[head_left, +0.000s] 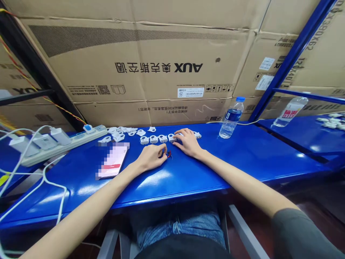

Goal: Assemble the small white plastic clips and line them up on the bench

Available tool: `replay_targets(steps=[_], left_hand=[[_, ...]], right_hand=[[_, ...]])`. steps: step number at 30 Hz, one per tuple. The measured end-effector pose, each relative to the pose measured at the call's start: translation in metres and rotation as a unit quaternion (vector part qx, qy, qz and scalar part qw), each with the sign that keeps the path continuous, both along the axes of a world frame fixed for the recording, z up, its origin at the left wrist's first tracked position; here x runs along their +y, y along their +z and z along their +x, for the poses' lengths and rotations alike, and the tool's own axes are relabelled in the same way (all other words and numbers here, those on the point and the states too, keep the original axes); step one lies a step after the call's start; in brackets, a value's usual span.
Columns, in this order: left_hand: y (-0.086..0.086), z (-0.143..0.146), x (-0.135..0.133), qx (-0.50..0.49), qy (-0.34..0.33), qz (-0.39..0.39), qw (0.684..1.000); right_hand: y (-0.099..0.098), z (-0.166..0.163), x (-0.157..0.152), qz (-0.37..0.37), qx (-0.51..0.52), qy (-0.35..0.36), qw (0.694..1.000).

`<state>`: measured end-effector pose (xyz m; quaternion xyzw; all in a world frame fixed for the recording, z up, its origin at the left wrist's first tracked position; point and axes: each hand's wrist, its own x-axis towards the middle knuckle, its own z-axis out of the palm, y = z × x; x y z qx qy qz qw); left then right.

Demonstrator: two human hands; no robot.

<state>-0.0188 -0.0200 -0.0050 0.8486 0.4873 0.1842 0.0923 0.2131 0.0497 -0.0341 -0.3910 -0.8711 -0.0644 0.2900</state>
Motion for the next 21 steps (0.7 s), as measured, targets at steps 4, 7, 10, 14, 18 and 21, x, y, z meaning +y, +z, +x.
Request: replay_targets(steps=[4, 7, 10, 14, 18, 21], left_hand=[[0.002, 0.002, -0.001, 0.015, 0.0, 0.003, 1.0], [0.003, 0.002, -0.001, 0.025, -0.006, 0.005, 1.0], [0.002, 0.002, -0.001, 0.033, -0.009, 0.006, 0.999], [0.001, 0.002, 0.0, 0.035, -0.012, 0.009, 0.999], [-0.001, 0.001, 0.001, 0.022, -0.019, 0.018, 0.999], [-0.002, 0.001, 0.002, -0.008, -0.006, 0.033, 0.999]], right_hand=[[0.0, -0.002, 0.003, -0.014, -0.003, -0.016, 1.0], [0.001, -0.003, 0.003, -0.025, -0.002, -0.027, 0.999], [0.002, -0.003, 0.002, -0.027, 0.001, -0.027, 0.999], [0.003, -0.005, 0.001, -0.025, 0.008, -0.024, 0.999], [0.002, -0.015, 0.006, -0.009, 0.012, -0.009, 1.0], [0.002, -0.026, 0.01, 0.006, 0.004, 0.019, 1.0]])
